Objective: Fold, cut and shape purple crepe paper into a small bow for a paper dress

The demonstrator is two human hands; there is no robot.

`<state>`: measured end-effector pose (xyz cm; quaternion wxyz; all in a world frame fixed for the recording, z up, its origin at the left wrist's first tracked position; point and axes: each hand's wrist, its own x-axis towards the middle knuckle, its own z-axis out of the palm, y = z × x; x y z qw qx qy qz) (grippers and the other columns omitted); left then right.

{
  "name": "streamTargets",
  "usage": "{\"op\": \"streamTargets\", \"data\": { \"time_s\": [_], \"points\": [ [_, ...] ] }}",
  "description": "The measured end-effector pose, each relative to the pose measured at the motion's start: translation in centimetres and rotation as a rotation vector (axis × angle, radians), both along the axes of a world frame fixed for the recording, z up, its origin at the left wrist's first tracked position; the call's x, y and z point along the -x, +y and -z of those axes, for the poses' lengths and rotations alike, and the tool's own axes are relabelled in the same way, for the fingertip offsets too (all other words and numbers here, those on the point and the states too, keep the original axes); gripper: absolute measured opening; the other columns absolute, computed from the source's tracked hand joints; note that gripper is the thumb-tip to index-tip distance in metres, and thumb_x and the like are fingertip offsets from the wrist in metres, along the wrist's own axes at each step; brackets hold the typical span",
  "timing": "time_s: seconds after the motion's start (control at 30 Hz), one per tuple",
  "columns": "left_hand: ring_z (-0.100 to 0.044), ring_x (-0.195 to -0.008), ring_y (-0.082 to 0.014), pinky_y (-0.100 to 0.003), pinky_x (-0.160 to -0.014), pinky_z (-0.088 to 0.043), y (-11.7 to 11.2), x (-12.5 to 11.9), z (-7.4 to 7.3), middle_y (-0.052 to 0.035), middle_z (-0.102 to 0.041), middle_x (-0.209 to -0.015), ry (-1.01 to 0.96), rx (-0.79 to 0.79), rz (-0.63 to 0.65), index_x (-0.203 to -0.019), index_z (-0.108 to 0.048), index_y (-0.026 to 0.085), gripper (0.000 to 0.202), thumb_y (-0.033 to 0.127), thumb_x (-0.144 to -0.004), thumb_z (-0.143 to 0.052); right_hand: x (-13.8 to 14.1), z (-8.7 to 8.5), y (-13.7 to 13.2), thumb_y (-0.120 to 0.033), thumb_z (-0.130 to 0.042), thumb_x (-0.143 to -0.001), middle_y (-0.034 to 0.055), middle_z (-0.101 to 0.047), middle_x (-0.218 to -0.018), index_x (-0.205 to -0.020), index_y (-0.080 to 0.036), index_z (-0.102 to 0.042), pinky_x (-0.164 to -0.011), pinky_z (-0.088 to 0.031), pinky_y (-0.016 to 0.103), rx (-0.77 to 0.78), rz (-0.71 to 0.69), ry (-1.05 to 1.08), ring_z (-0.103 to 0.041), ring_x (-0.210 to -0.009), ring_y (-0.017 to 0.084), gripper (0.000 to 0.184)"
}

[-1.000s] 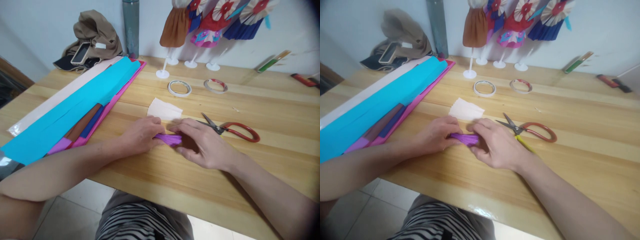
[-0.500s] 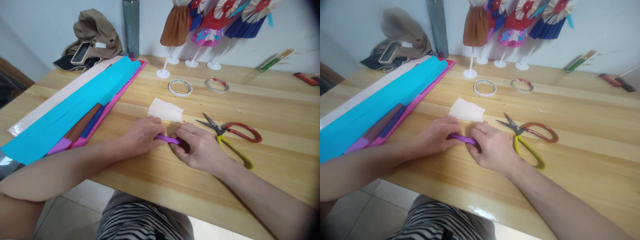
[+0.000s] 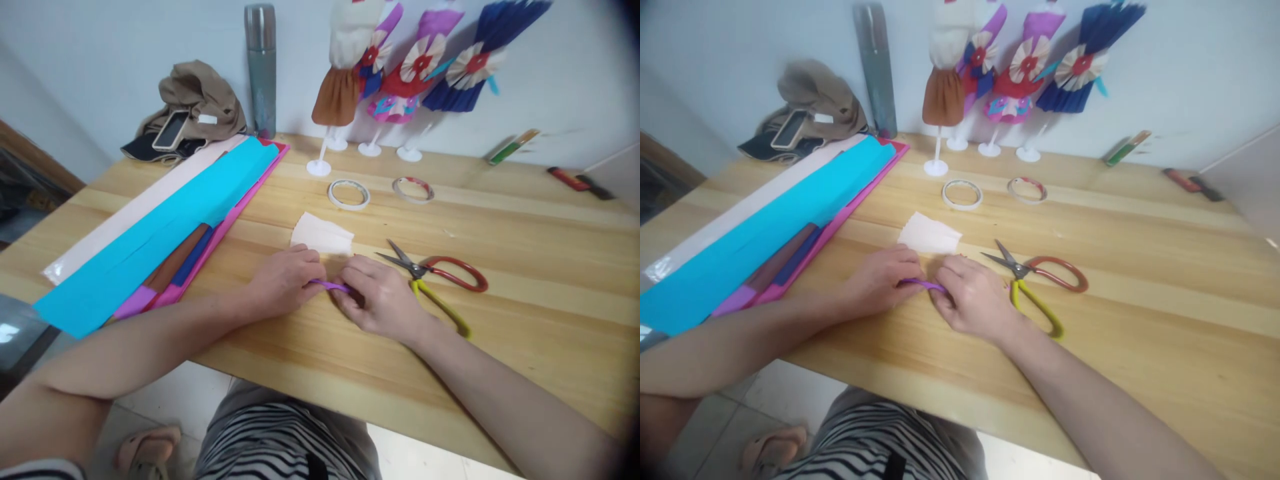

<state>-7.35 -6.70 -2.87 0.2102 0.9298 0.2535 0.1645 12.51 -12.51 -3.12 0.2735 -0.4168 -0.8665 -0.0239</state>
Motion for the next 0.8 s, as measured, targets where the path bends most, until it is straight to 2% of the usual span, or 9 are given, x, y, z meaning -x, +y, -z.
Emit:
{"op": "streamTargets", "data": {
  "time_s": [0.07, 0.17, 0.27, 0.33, 0.43, 0.53, 0.67, 0.73, 0.8],
  "points": [
    [-0.055, -0.075, -0.0150, -0.028, -0.071, -0.041, 0.3, 0.1, -0.1, -0.0034, -0.063, -0.074, -0.123, 0.095, -0.038, -0.072, -0.067, 0.015, 0.019, 0.022, -0.087, -0.059, -1.4, -1.4, 0.4, -0.027, -0.054, -0.088, 0.0073, -0.062, -0.074, -0.080, -0.019, -0.059, -0.060, -0.047, 0.032, -0.008, 0.029, 0.037, -0.057, -0.067, 0.020, 0.012],
    [-0.052, -0.064, -0.0112, -0.024, -0.061, -0.039, 0.8, 0.3, -0.7, -0.0008, -0.060, -0.067, -0.327, 0.434, -0.152, -0.069, -0.065, 0.014, 0.016, 0.026, -0.080, -0.064, -4.9, -3.9, 0.9, -0.033, -0.056, -0.089, 0.0086, -0.065, -0.075, -0.083, -0.020, -0.062, -0.061, -0.048, 0.034, 0.051, 0.275, 0.103, -0.061, -0.068, 0.022, 0.016],
    [-0.050, -0.059, -0.0096, -0.022, -0.056, -0.037, 1.2, 0.2, -1.9, 0.0010, -0.058, -0.062, -0.444, 0.715, -0.196, -0.067, -0.063, 0.013, 0.019, 0.029, -0.077, -0.066, -8.5, -5.6, 0.7, -0.034, -0.059, -0.084, 0.0073, -0.069, -0.070, -0.090, -0.020, -0.066, -0.055, -0.047, 0.034, 0.274, 0.517, 0.063, -0.064, -0.060, 0.022, 0.017],
    [-0.053, -0.061, -0.0100, -0.023, -0.059, -0.040, 1.3, 0.0, -2.9, 0.0008, -0.060, -0.064, -0.515, 0.718, -0.214, -0.068, -0.064, 0.013, 0.018, 0.029, -0.077, -0.067, -10.1, -5.7, -0.1, -0.031, -0.062, -0.079, 0.0079, -0.073, -0.075, -0.093, -0.020, -0.069, -0.053, -0.048, 0.036, 0.416, 0.604, -0.030, -0.066, -0.060, 0.024, 0.019],
    [-0.059, -0.070, -0.0131, -0.026, -0.067, -0.045, 1.7, -0.5, -4.6, -0.0015, -0.065, -0.073, -0.592, 0.424, -0.220, -0.073, -0.068, 0.015, 0.010, 0.023, -0.079, -0.068, -10.7, -4.9, -1.8, -0.038, -0.061, -0.082, 0.0087, -0.074, -0.080, -0.086, -0.021, -0.071, -0.058, -0.053, 0.041, 0.503, 0.557, 0.050, -0.068, -0.066, 0.027, 0.020],
    [-0.058, -0.079, -0.0162, -0.030, -0.074, -0.046, 2.0, -1.4, -6.6, -0.0028, -0.066, -0.077, -0.553, -0.034, -0.179, -0.080, -0.071, 0.018, 0.006, 0.019, -0.083, -0.067, -9.4, -4.9, -3.3, -0.044, -0.058, -0.087, 0.0096, -0.074, -0.093, -0.111, -0.023, -0.067, -0.065, -0.059, 0.042, 0.511, 0.419, 0.410, -0.071, -0.076, 0.026, 0.033],
    [-0.055, -0.080, -0.0167, -0.030, -0.075, -0.046, 2.4, -3.7, -9.0, -0.0043, -0.065, -0.079, -0.512, -0.404, -0.093, -0.083, -0.071, 0.017, 0.012, 0.019, -0.090, -0.061, -6.4, -7.5, -3.2, -0.041, -0.067, -0.083, 0.0157, -0.054, -0.137, -0.142, -0.028, -0.042, -0.086, -0.056, 0.049, 0.133, 0.307, 0.450, -0.060, -0.117, 0.032, 0.065],
    [-0.055, -0.080, -0.0167, -0.031, -0.075, -0.046, 2.5, -5.1, -9.8, -0.0049, -0.065, -0.080, -0.501, -0.482, -0.049, -0.082, -0.070, 0.016, 0.016, 0.020, -0.092, -0.058, -5.2, -9.4, -2.1, -0.041, -0.070, -0.082, 0.0168, -0.046, -0.146, -0.145, -0.028, -0.037, -0.095, -0.051, 0.054, -0.014, 0.230, 0.368, -0.047, -0.132, 0.035, 0.072],
    [-0.054, -0.079, -0.0167, -0.031, -0.075, -0.046, 2.6, -6.2, -10.5, -0.0049, -0.066, -0.081, -0.485, -0.507, -0.010, -0.081, -0.069, 0.016, 0.017, 0.020, -0.092, -0.057, -4.6, -10.9, -0.9, -0.037, -0.071, -0.081, 0.0176, -0.047, -0.143, -0.141, -0.026, -0.040, -0.101, -0.046, 0.055, -0.100, 0.206, 0.300, -0.047, -0.131, 0.035, 0.068]
  ]
}}
